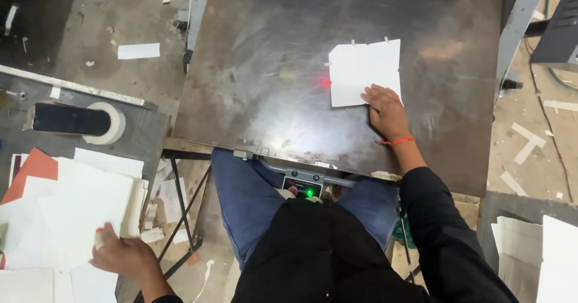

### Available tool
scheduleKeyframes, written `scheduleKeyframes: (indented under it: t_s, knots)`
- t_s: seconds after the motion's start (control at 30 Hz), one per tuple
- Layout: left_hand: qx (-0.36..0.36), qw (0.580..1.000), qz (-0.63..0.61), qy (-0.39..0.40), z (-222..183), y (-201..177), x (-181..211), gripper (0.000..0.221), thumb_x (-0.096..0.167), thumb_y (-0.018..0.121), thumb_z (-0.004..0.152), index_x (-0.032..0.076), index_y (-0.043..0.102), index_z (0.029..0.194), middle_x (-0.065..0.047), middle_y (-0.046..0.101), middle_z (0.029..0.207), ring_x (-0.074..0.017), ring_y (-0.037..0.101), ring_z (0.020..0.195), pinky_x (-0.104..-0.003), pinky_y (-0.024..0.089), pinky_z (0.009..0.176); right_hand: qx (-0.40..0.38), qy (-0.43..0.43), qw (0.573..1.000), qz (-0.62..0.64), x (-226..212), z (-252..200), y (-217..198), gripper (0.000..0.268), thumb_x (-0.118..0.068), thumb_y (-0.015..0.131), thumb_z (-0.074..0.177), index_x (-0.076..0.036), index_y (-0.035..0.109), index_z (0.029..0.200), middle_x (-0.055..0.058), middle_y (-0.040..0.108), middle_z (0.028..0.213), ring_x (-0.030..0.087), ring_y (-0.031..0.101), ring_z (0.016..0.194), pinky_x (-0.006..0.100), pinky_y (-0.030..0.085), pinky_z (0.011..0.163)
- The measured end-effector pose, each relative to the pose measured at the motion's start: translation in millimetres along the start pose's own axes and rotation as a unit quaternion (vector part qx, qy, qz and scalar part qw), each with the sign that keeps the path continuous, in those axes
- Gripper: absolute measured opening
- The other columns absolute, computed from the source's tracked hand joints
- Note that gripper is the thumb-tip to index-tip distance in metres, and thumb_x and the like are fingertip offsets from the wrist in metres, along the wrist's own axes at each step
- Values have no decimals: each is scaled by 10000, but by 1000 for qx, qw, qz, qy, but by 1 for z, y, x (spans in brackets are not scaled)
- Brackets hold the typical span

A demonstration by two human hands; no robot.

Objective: Operator is feeding paper sheets into a die-cutting or folding machine for processing.

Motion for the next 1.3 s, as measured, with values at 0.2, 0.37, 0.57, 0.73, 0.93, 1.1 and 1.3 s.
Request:
scheduleKeyframes:
  t_s: [0.2, 0.37, 0.57, 0.73, 0.93, 1.1, 1.3]
  knots:
    - [-62, 995, 72, 1, 8, -5, 20, 390, 114, 594, 918, -39, 648, 1272, -300, 669, 1287, -470, 570, 1181, -629, 345, 1012, -1, 41, 999, 29, 2, -3, 0, 319, 23, 591, 939, -109, 750, 1182, 73, 706, 1314, 261, 604, 1336, 436, 431, 1175]
    - [-256, 961, -105, 32, -10, 35, 54, 630, 281, 706, 898, -72, 595, 1408, -335, 625, 1188, -495, 575, 1132, -539, 427, 992, -118, 35, 991, 49, -12, 18, -11, 555, -252, 729, 892, -11, 619, 1379, 173, 531, 1524, 368, 406, 1463, 539, 279, 1190]
    - [-437, 851, -237, 169, 18, 102, 173, 445, 295, 717, 849, 109, 688, 1252, -215, 680, 1155, -405, 641, 1093, -473, 513, 954, -195, 34, 980, 13, 48, 90, -2, 844, -530, 690, 903, 85, 509, 1452, 269, 495, 1528, 383, 416, 1442, 443, 324, 1194]
    - [-544, 807, -75, 217, 48, 170, 255, 298, 355, 640, 893, 308, 746, 1168, -66, 700, 1264, -320, 625, 1215, -502, 459, 1019, -132, 160, 978, 37, -17, 165, -59, 691, -402, 659, 999, 34, 463, 1498, 293, 563, 1460, 464, 582, 1272, 454, 454, 1091]
    - [-749, 576, -306, 116, -20, 207, 326, 370, 339, 648, 869, 193, 706, 1204, -31, 676, 1245, -219, 580, 1176, -472, 419, 972, 186, 39, 981, 26, -125, 37, -139, 255, -109, 644, 1022, -37, 695, 1261, 170, 696, 1296, 340, 670, 1188, 405, 528, 1022]
    - [-671, 537, -470, 200, -87, 216, 310, 367, 328, 648, 931, 86, 721, 1197, -103, 761, 1085, -225, 719, 990, -334, 551, 901, 103, 227, 948, -198, -14, -202, -194, 212, -37, 696, 995, -35, 719, 1206, 142, 715, 1286, 322, 682, 1138, 425, 546, 955]
    - [-568, 671, -373, 296, -78, 203, 323, 288, 267, 673, 917, 59, 732, 1107, -190, 739, 1072, -341, 705, 1000, -390, 547, 880, 58, 419, 813, -401, 78, -447, -181, 632, -270, 774, 926, 89, 509, 1374, 304, 485, 1455, 452, 485, 1333, 550, 448, 1104]
Point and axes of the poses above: each hand's wrist, its own z-axis towards the middle knuckle, its own y-axis out of the palm, x = y × z, the point moved 1 cm from there along z, towards the middle knuckle
